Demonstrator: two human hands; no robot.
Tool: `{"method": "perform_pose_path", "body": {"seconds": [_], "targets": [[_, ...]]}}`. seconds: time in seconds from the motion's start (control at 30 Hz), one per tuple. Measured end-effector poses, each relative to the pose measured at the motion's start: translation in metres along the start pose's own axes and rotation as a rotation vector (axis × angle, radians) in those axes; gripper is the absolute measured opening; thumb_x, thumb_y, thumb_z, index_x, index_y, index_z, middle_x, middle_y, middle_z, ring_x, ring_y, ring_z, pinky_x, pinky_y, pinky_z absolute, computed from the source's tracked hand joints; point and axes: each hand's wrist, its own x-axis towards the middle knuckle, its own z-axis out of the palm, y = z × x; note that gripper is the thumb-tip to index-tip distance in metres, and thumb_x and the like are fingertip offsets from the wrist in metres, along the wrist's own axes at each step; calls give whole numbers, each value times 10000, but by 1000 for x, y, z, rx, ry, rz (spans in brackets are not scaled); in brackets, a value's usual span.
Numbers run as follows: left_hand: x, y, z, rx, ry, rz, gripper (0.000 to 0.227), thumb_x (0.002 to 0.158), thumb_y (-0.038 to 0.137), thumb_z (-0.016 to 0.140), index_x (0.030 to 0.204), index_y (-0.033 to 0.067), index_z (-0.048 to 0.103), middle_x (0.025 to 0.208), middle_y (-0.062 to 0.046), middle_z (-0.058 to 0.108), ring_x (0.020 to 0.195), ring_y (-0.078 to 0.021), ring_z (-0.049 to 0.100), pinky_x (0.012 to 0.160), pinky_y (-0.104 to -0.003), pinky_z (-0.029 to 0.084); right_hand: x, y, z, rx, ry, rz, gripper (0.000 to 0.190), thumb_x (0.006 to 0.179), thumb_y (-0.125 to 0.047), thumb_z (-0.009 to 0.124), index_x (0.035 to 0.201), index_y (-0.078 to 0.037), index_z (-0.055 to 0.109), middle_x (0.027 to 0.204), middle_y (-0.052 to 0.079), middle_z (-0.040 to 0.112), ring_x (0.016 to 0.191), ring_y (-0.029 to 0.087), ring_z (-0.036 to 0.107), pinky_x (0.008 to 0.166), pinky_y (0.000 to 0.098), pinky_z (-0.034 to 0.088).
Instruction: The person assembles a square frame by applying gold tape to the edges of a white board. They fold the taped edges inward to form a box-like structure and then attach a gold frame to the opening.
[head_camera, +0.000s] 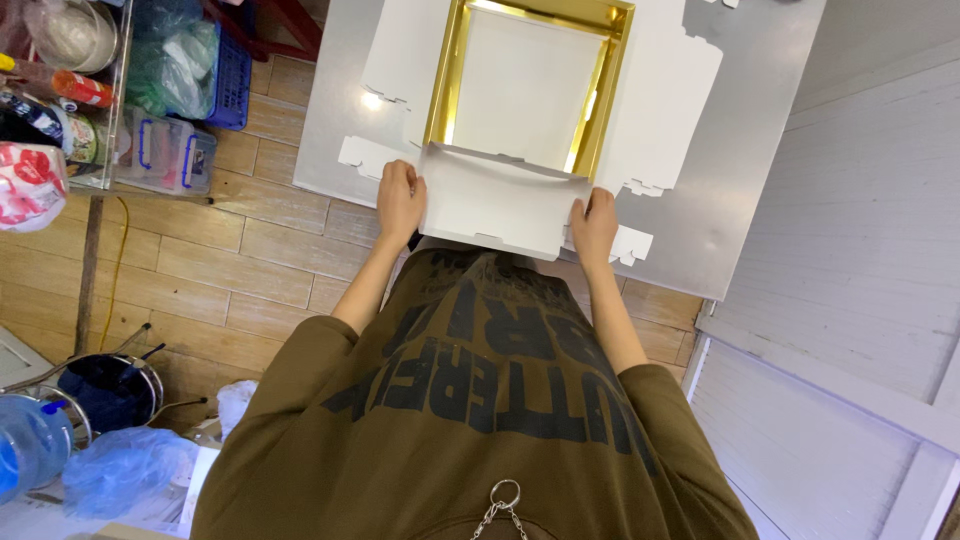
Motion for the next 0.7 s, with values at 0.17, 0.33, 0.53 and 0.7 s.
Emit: {"method": "perform_pose_path", "body": {"seconds": [0.17,0.33,0.53,0.7], "targets": [[31,2,-8,-459,-284,-17,194,963,158,614,944,74,440,1419,-134,619,873,-160,668,762,-329,538,14,-5,-39,446,-166,166,180,893,-112,689,1026,-62,578,833,11,550,726,138,501,627,316,468],[33,66,-59,-493,-254,210,124,961,74,571,866,64,490,1663,-182,436,676,-90,450,645,-254,426,9,-35,-89,763,-135,115,218,954,-131,715,992,-112,501,891,-20,600,779,86,552,670,210,498],[34,133,-116,-866,-354,341,196,835,1,468,1017,73,483,1653,-146,490,792,-34,547,695,-199,425,31,-27,-127,1007,18,42,363,1082,-397,710,1131,-65,571,927,10,576,849,111,548,825,257,527],[58,172,-131,-672,-112,534,374,1016,214,719,1297,74,516,1341,-69,591,843,-85,579,832,-236,536,62,-68,-164,845,58,-378,870,920,-668,772,1489,-125,402,1361,71,586,1214,190,616,1087,382,492]]}}
